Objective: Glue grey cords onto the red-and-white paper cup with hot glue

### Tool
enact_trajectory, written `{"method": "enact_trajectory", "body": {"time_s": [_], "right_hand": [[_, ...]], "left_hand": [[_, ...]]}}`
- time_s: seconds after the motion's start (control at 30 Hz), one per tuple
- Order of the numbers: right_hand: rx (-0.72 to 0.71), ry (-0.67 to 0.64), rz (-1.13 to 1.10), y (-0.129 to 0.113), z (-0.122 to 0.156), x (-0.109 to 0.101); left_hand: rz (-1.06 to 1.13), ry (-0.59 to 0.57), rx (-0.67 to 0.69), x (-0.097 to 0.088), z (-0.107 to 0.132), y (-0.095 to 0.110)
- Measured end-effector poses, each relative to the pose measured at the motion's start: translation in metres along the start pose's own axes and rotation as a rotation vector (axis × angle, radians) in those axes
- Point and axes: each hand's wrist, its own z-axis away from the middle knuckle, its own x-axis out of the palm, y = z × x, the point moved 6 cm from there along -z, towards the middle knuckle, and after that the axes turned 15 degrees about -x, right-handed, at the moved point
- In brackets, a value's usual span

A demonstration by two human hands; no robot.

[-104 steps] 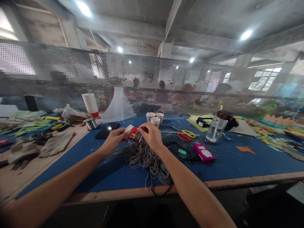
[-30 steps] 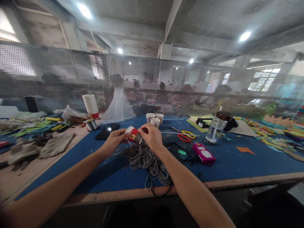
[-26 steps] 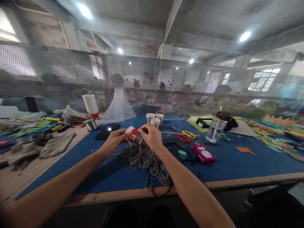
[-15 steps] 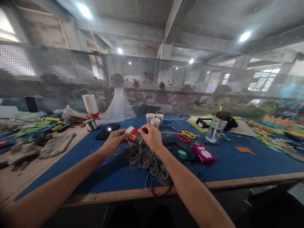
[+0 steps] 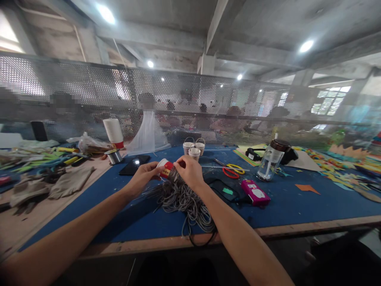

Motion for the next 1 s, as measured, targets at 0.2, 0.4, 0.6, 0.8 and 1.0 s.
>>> {"method": "enact_trajectory", "body": {"time_s": [0.2, 0.4, 0.6, 0.8, 1.0], "right_hand": [[0.032, -0.01, -0.007, 0.002, 0.001, 0.0], [0.048, 0.002, -0.036, 0.004, 0.001, 0.001], [0.021, 0.012, -0.069, 0.007, 0.0, -0.002], [0.042, 0.044, -0.082, 0.008, -0.002, -0.007], [0.148, -0.076, -0.265, 0.012, 0.002, 0.008]], "left_hand": [[0.0, 0.0, 0.004, 0.001, 0.002, 0.001], [0.011, 0.01, 0.013, 0.0, 0.001, 0.001], [0.038, 0.024, 0.012, 0.0, 0.0, 0.001], [0.101, 0.058, 0.026, -0.006, 0.0, 0.001], [0.187, 0.057, -0.006, -0.009, -0.002, -0.002]]}}
